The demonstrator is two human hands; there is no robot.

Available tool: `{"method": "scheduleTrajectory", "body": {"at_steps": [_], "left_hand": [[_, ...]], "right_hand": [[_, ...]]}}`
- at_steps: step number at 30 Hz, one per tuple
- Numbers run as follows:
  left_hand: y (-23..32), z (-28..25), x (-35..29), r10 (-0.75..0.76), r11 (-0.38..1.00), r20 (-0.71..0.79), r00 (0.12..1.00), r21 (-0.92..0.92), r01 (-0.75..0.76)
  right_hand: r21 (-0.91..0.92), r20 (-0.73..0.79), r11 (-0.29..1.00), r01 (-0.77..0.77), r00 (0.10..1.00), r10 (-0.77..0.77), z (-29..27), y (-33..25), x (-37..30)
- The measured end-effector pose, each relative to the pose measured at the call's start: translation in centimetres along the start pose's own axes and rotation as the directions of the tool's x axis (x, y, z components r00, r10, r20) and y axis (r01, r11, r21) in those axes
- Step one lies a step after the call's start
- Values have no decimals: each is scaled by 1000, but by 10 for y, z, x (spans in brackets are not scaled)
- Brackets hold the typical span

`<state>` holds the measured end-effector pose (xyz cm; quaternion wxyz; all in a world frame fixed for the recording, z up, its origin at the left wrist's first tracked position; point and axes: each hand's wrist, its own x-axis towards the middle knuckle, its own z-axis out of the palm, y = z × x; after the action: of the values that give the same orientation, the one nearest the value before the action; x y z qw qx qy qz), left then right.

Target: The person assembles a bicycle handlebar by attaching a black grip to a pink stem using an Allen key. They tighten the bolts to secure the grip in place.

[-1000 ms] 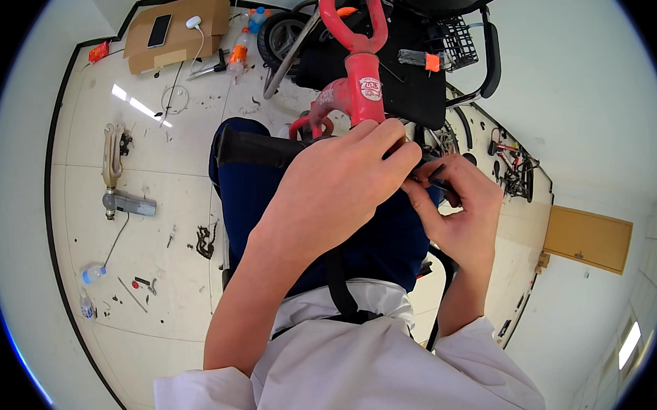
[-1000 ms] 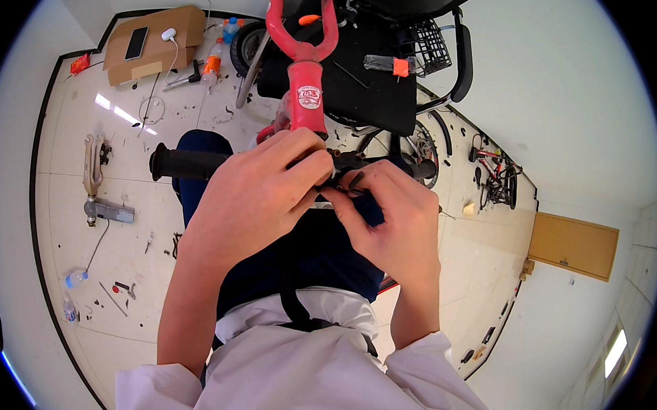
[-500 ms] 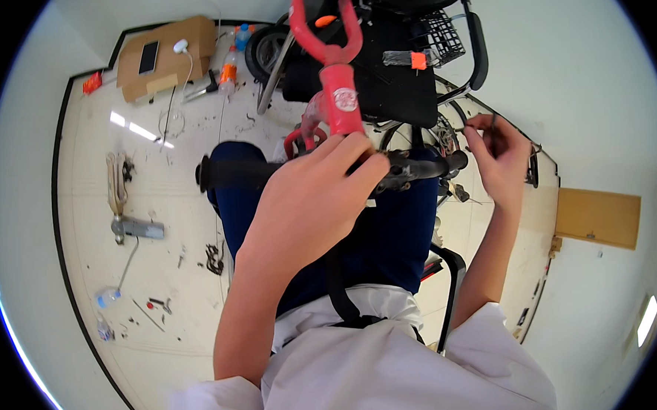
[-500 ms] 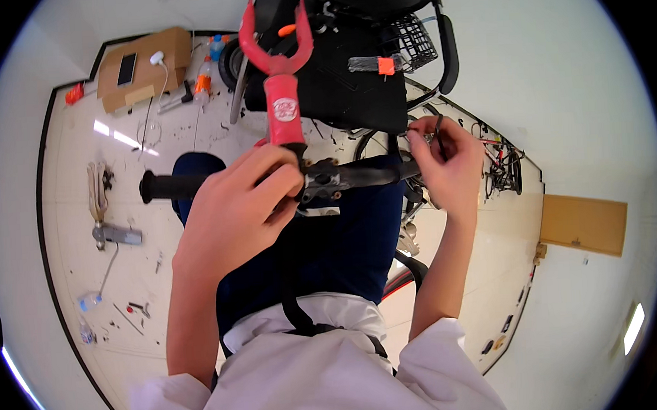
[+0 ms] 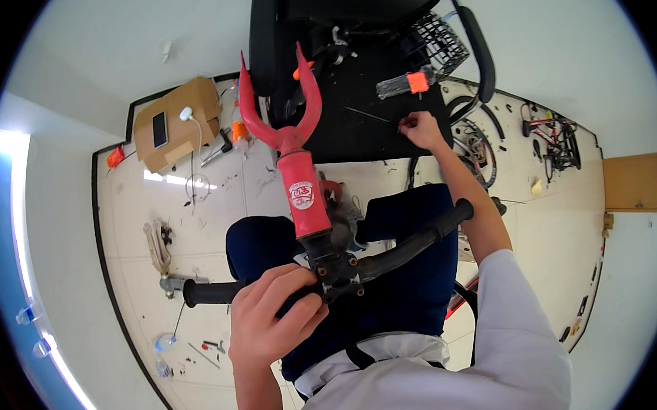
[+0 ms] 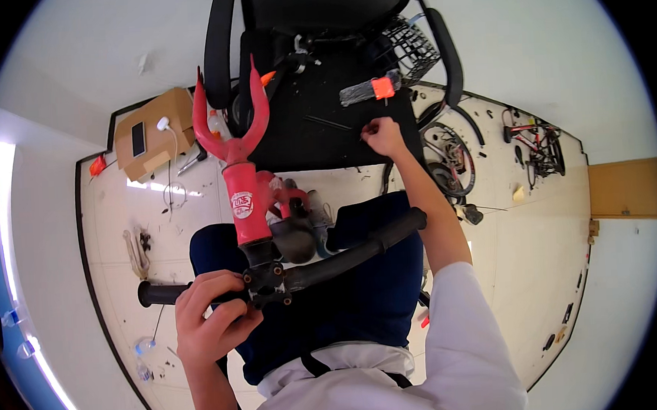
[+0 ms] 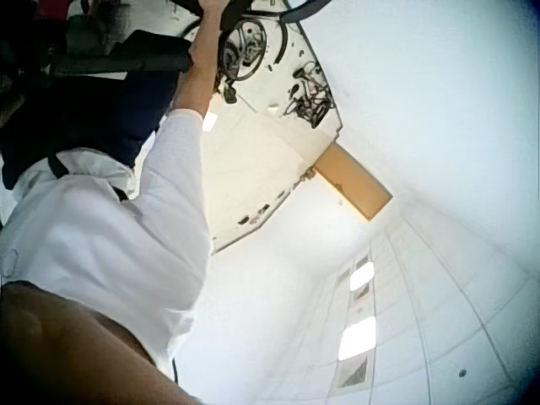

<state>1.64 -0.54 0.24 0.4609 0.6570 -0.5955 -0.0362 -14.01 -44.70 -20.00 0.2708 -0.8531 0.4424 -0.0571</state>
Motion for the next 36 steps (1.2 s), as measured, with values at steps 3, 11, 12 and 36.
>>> {"method": "scheduleTrajectory", "body": {"at_steps": [3,11,12,36], "left_hand": [[-2,-1,5,9,1000,4,1000,-23,-9],[-3,4,8,15,1000,-26,1000,12,-15],[-1,4,8,-8,1000,-39,999,20,9],[15,9,1,-69,997,-64,996,-37,66]], "right_hand": [[22,-50,996,-86,995,87,10,11,12],[249,-244,940,232,955,-170,-120,-79,-54],[342,-213,910,233,963,-167,-138,-114,-86],[356,-169,898,259,963,-211,-78,-257,-299]]}}
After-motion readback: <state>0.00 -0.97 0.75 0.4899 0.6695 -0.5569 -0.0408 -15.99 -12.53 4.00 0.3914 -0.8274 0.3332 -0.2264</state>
